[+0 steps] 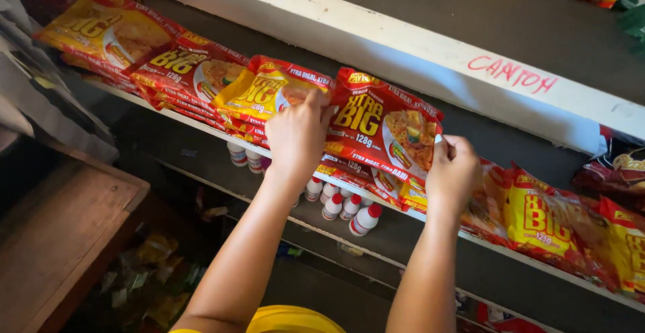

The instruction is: Organizing and restocking packets of instant noodles on a store shelf.

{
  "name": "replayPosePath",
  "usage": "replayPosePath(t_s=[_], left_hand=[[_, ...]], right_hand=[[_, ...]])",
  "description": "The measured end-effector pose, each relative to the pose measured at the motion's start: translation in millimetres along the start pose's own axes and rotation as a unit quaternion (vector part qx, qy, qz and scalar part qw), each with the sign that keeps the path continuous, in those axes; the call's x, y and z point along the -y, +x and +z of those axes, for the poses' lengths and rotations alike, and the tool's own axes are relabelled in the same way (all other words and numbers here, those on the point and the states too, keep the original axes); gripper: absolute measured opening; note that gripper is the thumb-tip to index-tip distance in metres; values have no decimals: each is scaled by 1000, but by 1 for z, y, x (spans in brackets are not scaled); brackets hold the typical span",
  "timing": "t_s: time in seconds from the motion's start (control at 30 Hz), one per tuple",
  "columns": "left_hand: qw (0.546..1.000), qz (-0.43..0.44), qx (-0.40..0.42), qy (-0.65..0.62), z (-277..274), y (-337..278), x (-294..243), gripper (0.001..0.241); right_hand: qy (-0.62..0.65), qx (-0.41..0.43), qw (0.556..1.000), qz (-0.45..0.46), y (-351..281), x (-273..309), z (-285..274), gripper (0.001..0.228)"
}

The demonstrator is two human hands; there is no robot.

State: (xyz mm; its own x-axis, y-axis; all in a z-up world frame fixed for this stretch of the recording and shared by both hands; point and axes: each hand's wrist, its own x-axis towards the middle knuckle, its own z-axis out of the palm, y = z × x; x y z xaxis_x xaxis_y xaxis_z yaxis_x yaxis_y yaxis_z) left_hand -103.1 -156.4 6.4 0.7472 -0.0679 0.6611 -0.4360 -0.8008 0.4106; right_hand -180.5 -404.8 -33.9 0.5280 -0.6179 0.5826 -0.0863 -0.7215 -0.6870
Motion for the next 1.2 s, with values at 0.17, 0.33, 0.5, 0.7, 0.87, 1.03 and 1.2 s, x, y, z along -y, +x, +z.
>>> replayPosePath(t_s=[0.17,0.33,0.5,0.7,0.87,1.03,1.2], left_hand=[[998,41,-40,-36,12,-7,7,18],[997,52,-18,47,-8,-3,-6,30],[998,43,13,43,-10,0,-9,33],[991,100,-23,-85,-22,1,-26,41],[984,152,2,-92,-15,-13,-36,50],[987,145,58,-33,-4,-21,-24,36],[985,173,20,18,8,-26,-10,32]], right_hand=[[-4,12,1000,1,-1,-5,-1,13],[-23,30,999,-6,-2,-11,-2,13],[-70,86,993,27,-2,10,-13,16],[-114,33,988,-100,2,23,-26,20],[-82,99,987,-95,3,47,-27,27],[-75,186,978,-53,-8,58,-10,26],[-71,154,976,-136,-15,60,-8,28]])
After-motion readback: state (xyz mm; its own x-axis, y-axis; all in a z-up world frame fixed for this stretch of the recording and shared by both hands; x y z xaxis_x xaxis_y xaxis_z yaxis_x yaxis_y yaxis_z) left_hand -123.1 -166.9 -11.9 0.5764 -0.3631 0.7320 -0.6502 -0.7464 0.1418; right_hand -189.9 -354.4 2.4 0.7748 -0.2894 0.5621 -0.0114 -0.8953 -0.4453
